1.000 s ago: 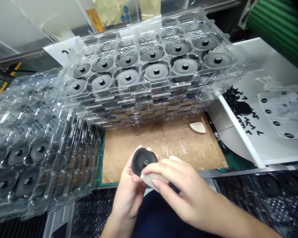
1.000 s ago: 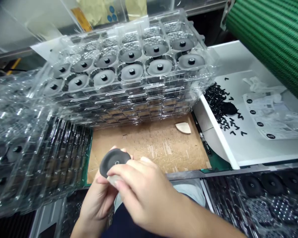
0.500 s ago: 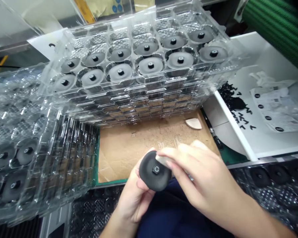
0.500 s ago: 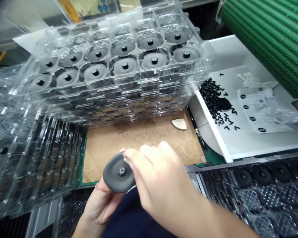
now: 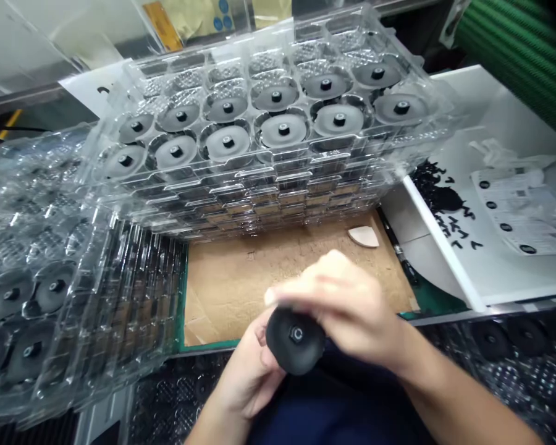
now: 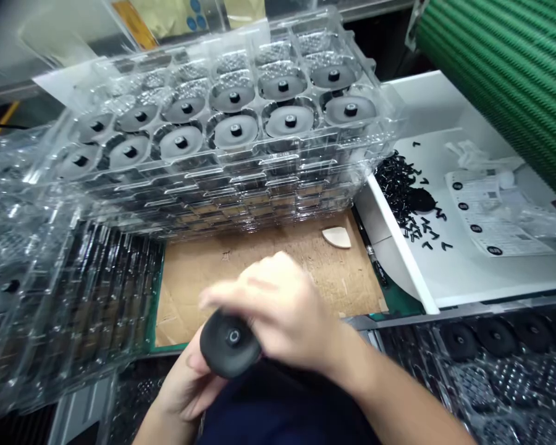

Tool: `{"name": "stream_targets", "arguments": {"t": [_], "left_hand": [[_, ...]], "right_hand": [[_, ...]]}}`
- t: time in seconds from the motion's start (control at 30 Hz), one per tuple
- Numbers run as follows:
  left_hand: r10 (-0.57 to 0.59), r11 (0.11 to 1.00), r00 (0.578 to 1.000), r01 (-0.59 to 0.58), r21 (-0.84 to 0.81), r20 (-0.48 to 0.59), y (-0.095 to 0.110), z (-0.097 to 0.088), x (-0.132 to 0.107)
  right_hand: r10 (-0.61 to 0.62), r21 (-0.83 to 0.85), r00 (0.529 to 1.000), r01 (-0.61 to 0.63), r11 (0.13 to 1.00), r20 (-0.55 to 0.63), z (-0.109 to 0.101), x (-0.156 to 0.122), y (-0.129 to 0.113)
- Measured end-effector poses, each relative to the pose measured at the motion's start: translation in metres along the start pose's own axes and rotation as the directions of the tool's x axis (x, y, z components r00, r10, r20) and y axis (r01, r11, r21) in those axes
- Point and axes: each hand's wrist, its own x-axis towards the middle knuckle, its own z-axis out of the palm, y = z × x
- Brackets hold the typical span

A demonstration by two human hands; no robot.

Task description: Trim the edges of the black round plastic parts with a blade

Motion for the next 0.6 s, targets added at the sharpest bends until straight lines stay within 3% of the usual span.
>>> {"name": "stream_targets", "arguments": {"t": [0.03, 0.1, 0.17, 0.27, 0.4, 0.5, 0.6], "left_hand": [[-0.011, 0.999, 0.998, 0.013, -0.033, 0.057, 0.001, -0.001, -0.001], [-0.026, 0.994, 0.988, 0.041, -0.096, 0.151, 0.003, -0.006, -0.003], [-0.034, 0.99, 0.984, 0.058, -0.131, 0.175, 0.006, -0.01, -0.005], [-0.06, 0.986, 0.989, 0.08, -0.145, 0.136, 0.006, -0.015, -0.004], [-0.085, 0.975, 0.994, 0.096, -0.199, 0.062, 0.002, -0.016, 0.004], [-0.104, 0.966, 0.994, 0.095, -0.241, -0.024, 0.0, -0.013, 0.009], [-0.13, 0.962, 0.99, 0.111, -0.25, -0.06, 0.0, -0.009, 0.009]], "right_hand": [[0.136, -0.031, 0.989, -0.138, 0.99, -0.053, -0.002, -0.005, 0.011], [0.424, -0.068, 0.902, -0.429, 0.901, -0.08, -0.002, -0.021, 0.033], [0.596, -0.064, 0.803, -0.594, 0.802, 0.018, 0.005, -0.046, 0.047], [0.642, -0.028, 0.746, -0.648, 0.761, 0.173, 0.028, -0.089, 0.048], [0.66, 0.007, 0.722, -0.675, 0.737, 0.207, 0.053, -0.12, 0.035], [0.689, 0.01, 0.716, -0.694, 0.72, 0.112, 0.045, -0.114, 0.037], [0.708, 0.008, 0.706, -0.708, 0.706, -0.028, 0.017, -0.088, 0.035]]}}
